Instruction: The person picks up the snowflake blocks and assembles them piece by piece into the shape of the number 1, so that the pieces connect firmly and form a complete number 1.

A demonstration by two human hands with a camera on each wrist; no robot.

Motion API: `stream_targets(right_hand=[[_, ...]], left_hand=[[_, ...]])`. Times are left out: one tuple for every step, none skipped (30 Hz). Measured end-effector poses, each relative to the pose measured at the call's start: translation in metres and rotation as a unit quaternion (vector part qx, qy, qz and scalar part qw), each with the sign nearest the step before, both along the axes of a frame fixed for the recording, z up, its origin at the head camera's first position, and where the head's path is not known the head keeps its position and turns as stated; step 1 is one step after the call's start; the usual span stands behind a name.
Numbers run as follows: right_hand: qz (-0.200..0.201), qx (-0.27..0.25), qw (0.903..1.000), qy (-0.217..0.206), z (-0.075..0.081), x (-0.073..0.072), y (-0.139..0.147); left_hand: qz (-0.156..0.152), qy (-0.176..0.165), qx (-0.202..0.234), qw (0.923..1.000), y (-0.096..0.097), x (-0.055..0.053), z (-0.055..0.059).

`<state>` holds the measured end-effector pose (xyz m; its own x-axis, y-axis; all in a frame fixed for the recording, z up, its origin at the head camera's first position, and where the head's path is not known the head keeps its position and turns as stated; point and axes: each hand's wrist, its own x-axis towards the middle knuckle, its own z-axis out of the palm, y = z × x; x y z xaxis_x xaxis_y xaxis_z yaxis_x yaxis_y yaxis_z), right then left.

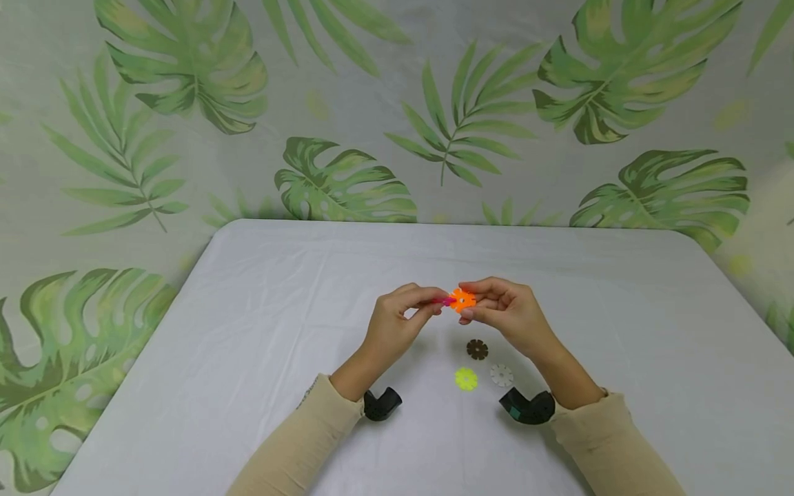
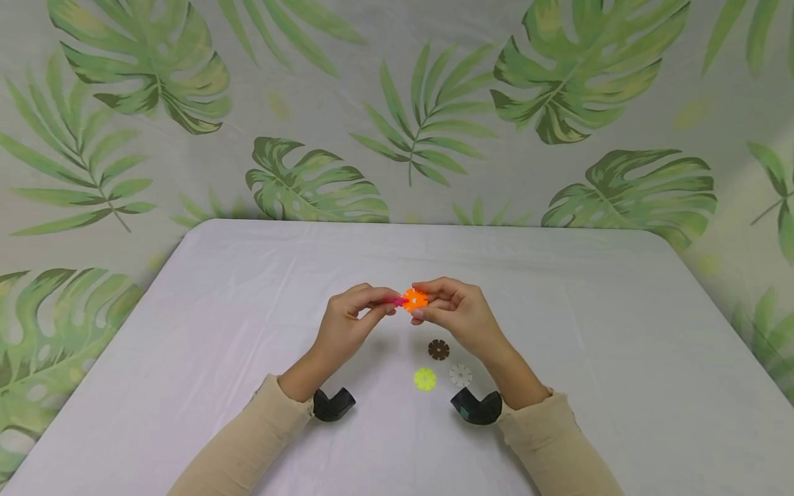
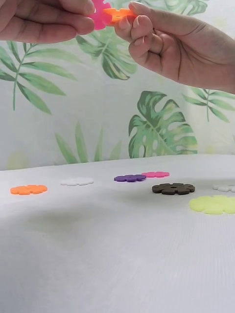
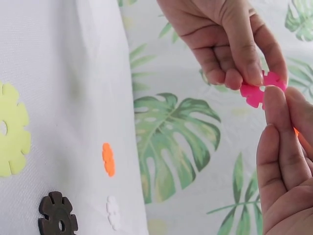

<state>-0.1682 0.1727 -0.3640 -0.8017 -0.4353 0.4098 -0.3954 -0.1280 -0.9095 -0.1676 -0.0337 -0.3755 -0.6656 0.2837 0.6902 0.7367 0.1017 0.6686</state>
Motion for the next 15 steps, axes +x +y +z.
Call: stream_targets(right_hand=[[-0.002, 0.003, 1.0, -0.001, 0.0, 0.0, 0.0], [-0.004, 0.006, 1.0, -0.001, 0.0, 0.0, 0.0], [-0.004, 0.009, 0.9999, -0.003, 0.0, 0.0, 0.0], [-0.004, 0.011, 0.9999, -0.003, 0.0, 0.0, 0.001], [-0.002, 0.012, 0.9999, -0.004, 0.0, 0.0, 0.001], [-0.002, 0.015, 0.9999, -0.004, 0.001, 0.0, 0.001], [0.001, 0.018, 0.9998, -0.004, 0.001, 0.001, 0.002], [0.002, 0.022, 0.9997, -0.004, 0.002, 0.001, 0.002], [0.001, 0.029, 0.9996, -0.004, 0.003, 0.001, 0.003], [-0.001, 0.036, 0.9993, -0.003, 0.003, 0.001, 0.003], [-0.005, 0.043, 0.9991, -0.004, 0.004, 0.001, 0.004], [-0.01, 0.051, 0.9986, -0.005, 0.005, 0.001, 0.004], [-0.014, 0.058, 0.9982, -0.006, 0.005, 0.001, 0.005], [-0.022, 0.064, 0.9977, -0.008, 0.005, 0.001, 0.006], [-0.027, 0.069, 0.9972, -0.009, 0.005, 0.001, 0.006]], left_hand=[[0.001, 0.001, -0.001, 1.0, 0.0, 0.0, -0.001], [-0.001, 0.002, -0.001, 1.0, 0.0, -0.001, -0.001], [-0.002, 0.004, -0.001, 1.0, 0.0, -0.001, -0.002], [-0.003, 0.006, -0.001, 1.0, 0.0, -0.002, -0.002], [-0.003, 0.009, -0.001, 1.0, 0.001, -0.002, -0.002], [-0.003, 0.011, -0.002, 0.9999, 0.001, -0.002, -0.003], [-0.003, 0.013, -0.003, 0.9999, 0.001, -0.002, -0.003], [-0.001, 0.013, -0.004, 0.9999, 0.001, -0.002, -0.003], [0.002, 0.014, -0.006, 0.9999, 0.001, -0.002, -0.002], [0.005, 0.013, -0.008, 0.9999, 0.001, -0.002, -0.002], [0.007, 0.01, -0.009, 0.9999, 0.001, -0.002, -0.001], [0.01, 0.008, -0.009, 0.9999, 0.0, -0.001, -0.001], [0.012, 0.007, -0.009, 0.9999, 0.0, 0.0, 0.001], [0.014, 0.007, -0.009, 0.9998, 0.0, 0.002, 0.004], [0.014, 0.007, -0.007, 0.9998, 0.0, 0.004, 0.008]])
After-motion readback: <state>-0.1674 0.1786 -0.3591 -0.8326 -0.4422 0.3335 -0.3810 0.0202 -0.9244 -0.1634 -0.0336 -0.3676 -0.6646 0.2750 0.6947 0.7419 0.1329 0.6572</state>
